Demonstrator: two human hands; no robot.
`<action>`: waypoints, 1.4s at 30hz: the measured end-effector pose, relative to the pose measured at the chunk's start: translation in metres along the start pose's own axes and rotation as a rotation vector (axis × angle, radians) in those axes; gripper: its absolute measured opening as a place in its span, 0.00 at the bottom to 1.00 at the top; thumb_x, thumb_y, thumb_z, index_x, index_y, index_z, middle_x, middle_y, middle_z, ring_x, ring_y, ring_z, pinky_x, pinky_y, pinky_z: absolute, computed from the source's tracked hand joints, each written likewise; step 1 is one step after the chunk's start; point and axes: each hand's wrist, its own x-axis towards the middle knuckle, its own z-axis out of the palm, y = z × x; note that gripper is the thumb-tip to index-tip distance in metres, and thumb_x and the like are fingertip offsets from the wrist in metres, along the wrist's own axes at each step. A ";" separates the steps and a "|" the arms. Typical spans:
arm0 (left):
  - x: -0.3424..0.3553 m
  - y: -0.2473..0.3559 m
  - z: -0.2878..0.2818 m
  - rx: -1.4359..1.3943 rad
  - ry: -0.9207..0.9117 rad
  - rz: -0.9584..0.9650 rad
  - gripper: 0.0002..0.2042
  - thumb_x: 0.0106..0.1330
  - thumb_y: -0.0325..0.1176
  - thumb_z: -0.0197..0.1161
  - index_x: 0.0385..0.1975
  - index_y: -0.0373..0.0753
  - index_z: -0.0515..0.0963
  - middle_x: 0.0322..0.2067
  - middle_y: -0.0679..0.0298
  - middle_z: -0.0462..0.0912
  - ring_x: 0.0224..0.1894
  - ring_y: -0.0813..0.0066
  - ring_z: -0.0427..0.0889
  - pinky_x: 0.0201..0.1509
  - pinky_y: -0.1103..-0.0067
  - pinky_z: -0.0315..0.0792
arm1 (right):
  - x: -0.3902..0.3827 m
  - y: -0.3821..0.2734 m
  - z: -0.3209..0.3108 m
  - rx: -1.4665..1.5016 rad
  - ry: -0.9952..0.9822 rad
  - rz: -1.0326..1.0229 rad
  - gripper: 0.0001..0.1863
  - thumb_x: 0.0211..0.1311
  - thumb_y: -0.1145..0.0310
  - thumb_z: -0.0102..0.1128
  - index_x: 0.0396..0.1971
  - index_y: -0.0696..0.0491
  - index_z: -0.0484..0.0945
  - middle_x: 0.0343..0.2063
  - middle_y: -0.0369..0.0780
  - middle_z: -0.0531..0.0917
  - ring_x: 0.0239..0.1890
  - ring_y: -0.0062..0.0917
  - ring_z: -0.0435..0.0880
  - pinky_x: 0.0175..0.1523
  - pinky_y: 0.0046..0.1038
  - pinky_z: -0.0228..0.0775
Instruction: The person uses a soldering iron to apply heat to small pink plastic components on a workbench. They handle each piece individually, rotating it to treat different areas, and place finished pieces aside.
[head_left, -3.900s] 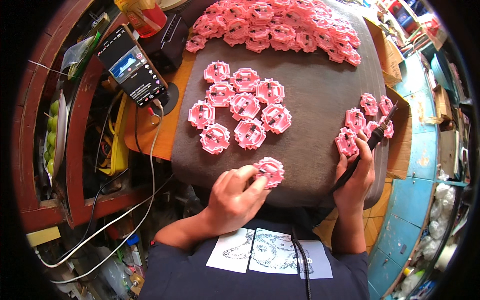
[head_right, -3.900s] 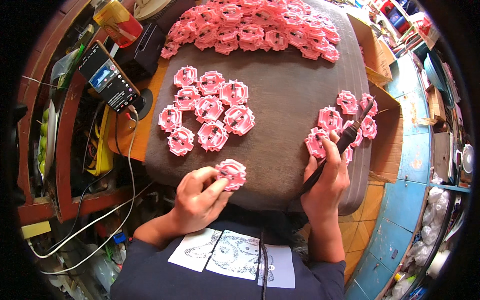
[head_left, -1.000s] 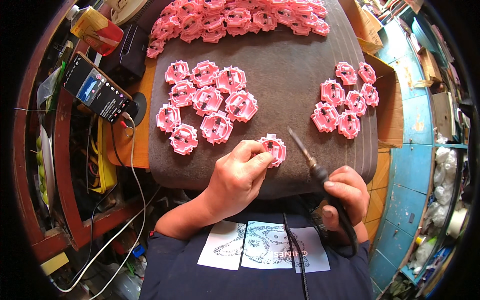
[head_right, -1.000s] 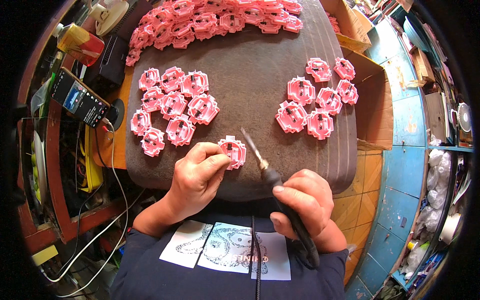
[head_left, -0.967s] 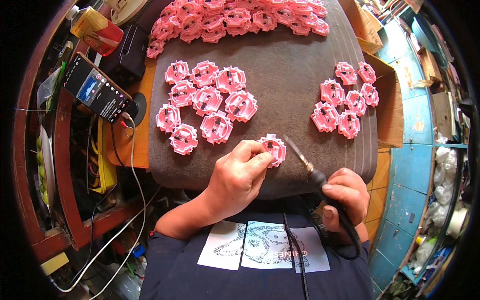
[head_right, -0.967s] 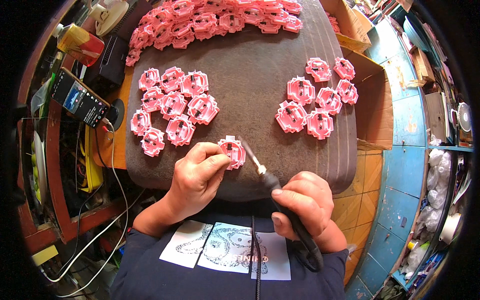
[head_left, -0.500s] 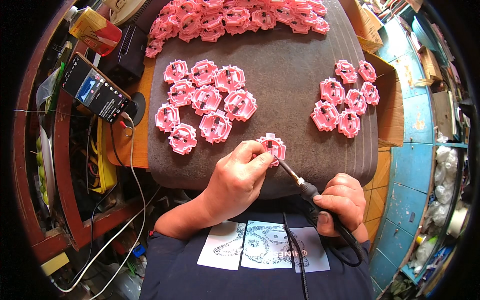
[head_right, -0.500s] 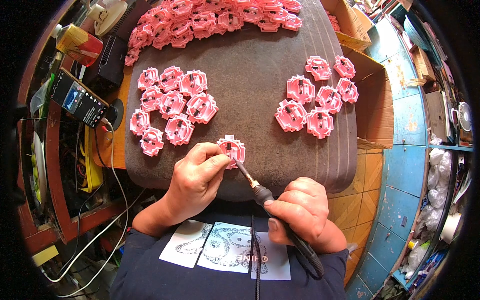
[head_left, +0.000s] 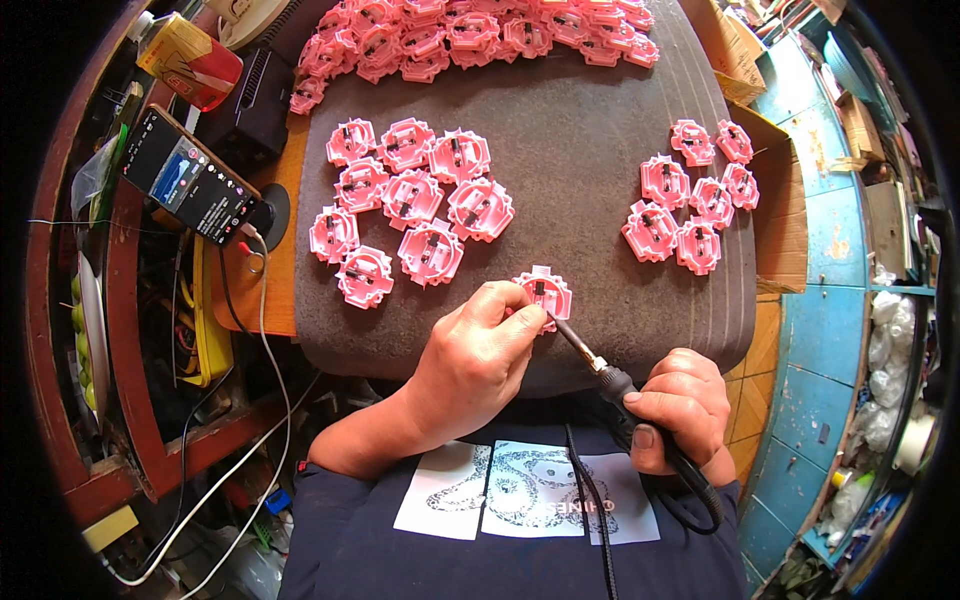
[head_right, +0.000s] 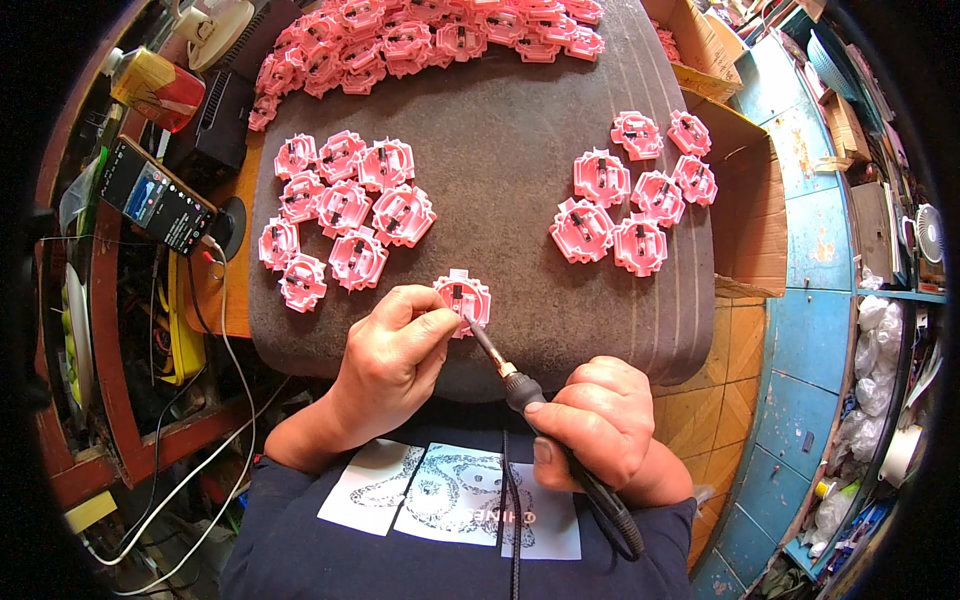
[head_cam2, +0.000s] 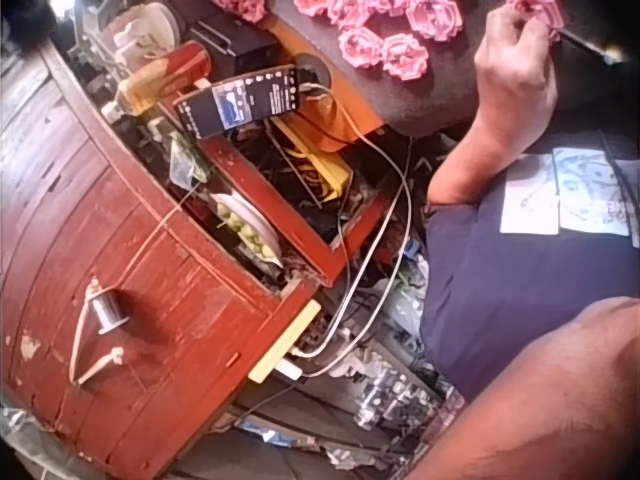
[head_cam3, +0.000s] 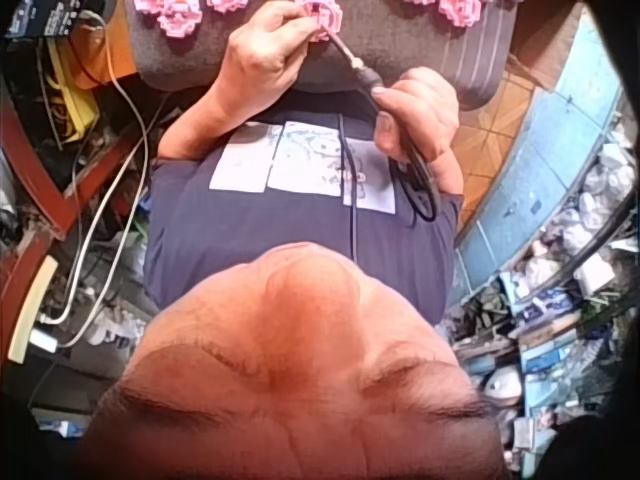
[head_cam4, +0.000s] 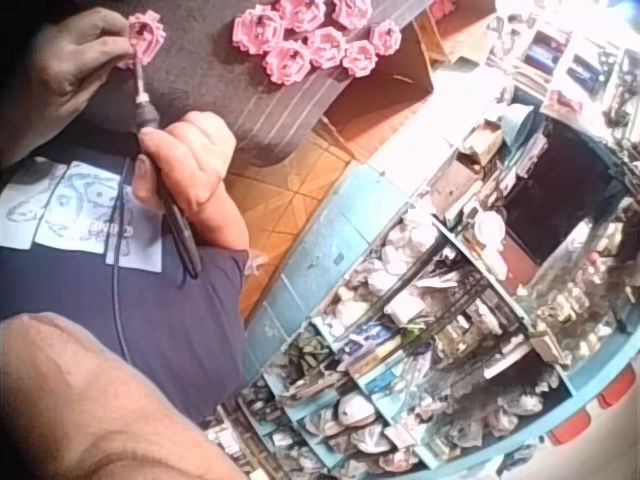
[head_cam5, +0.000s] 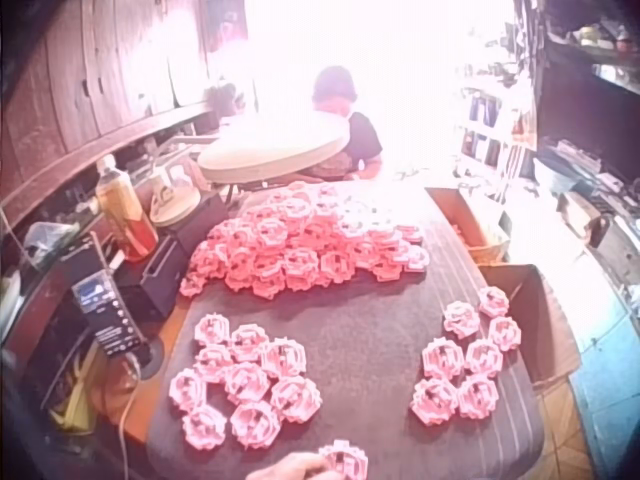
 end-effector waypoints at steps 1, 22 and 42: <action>0.000 0.000 0.000 0.002 -0.002 -0.003 0.13 0.60 0.14 0.70 0.43 0.33 0.84 0.41 0.54 0.82 0.36 0.59 0.88 0.39 0.69 0.83 | 0.000 0.000 0.000 0.001 -0.002 0.000 0.14 0.48 0.74 0.66 0.38 0.59 0.82 0.20 0.38 0.78 0.17 0.28 0.74 0.24 0.33 0.62; 0.001 0.002 -0.001 0.023 0.008 0.002 0.12 0.59 0.14 0.70 0.43 0.32 0.84 0.41 0.53 0.82 0.36 0.57 0.88 0.39 0.68 0.82 | -0.007 0.000 -0.005 -0.006 0.024 0.030 0.14 0.56 0.69 0.68 0.40 0.59 0.82 0.22 0.39 0.79 0.20 0.31 0.76 0.26 0.32 0.67; 0.001 0.002 -0.002 0.033 -0.003 -0.009 0.13 0.59 0.15 0.71 0.43 0.33 0.84 0.41 0.53 0.82 0.36 0.56 0.87 0.39 0.68 0.82 | -0.008 0.015 0.023 0.016 0.128 0.090 0.24 0.62 0.84 0.68 0.59 0.58 0.78 0.31 0.45 0.87 0.27 0.35 0.86 0.32 0.33 0.78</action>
